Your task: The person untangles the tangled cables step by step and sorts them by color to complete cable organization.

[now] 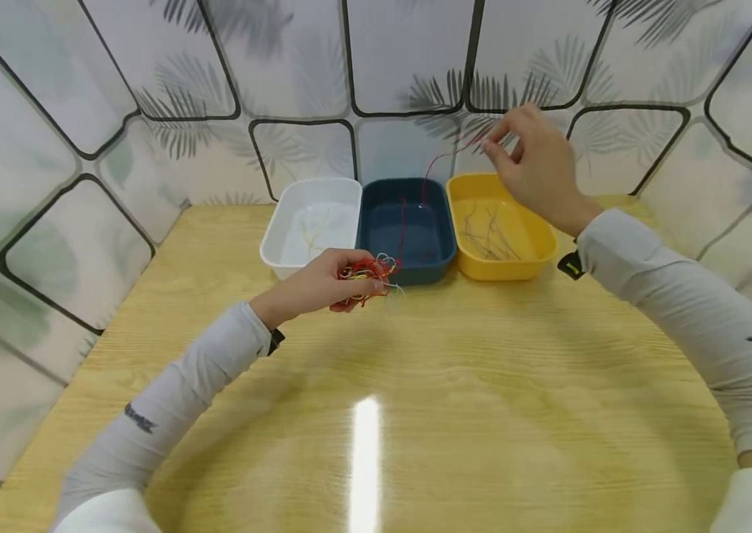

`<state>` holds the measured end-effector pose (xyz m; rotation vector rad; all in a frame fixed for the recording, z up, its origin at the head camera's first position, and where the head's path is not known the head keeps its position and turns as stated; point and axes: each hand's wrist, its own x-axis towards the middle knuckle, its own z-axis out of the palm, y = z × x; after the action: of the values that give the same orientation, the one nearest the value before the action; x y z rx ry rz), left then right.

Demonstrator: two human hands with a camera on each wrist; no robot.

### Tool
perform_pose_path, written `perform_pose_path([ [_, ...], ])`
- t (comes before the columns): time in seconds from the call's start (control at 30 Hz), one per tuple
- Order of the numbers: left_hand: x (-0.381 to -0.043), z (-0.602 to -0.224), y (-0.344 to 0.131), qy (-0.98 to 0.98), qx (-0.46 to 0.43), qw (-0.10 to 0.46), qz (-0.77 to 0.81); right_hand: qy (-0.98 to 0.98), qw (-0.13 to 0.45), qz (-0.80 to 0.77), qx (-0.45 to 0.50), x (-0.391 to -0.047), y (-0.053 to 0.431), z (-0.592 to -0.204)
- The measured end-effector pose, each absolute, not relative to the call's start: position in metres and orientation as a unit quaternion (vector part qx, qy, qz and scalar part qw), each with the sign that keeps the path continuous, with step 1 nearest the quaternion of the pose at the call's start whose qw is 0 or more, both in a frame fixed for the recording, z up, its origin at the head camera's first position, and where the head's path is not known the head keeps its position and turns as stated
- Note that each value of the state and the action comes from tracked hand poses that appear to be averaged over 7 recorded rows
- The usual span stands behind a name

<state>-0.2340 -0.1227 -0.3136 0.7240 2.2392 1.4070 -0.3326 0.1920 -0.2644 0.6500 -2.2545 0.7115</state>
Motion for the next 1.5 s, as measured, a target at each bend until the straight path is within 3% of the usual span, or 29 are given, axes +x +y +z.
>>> perform_pose_path([
  [0.27,-0.231,-0.323,-0.116,0.806,0.283,0.199,0.480,-0.844,0.342,0.156,0.382,-0.327,0.176,-0.331],
  [0.6,-0.233,-0.319,-0.117,0.817,0.281,0.192,0.466,-0.848,0.277,0.085,0.444,-0.322,0.174,-0.345],
  [0.8,-0.234,-0.321,-0.117,0.814,0.284,0.193,0.469,-0.875,0.196,0.056,0.439,-0.313,0.161,-0.346],
  [1.17,-0.238,-0.319,-0.115,0.812,0.297,0.188,0.466,-0.870,0.205,0.152,0.421,-0.302,0.148,-0.331],
  [1.37,-0.243,-0.316,-0.112,0.812,0.310,0.176,0.462,-0.841,0.141,0.287,0.437,-0.272,0.131,-0.303],
  [1.5,-0.247,-0.315,-0.105,0.814,0.312,0.169,0.460,-0.840,0.107,0.294,0.444,-0.253,0.127,-0.294],
])
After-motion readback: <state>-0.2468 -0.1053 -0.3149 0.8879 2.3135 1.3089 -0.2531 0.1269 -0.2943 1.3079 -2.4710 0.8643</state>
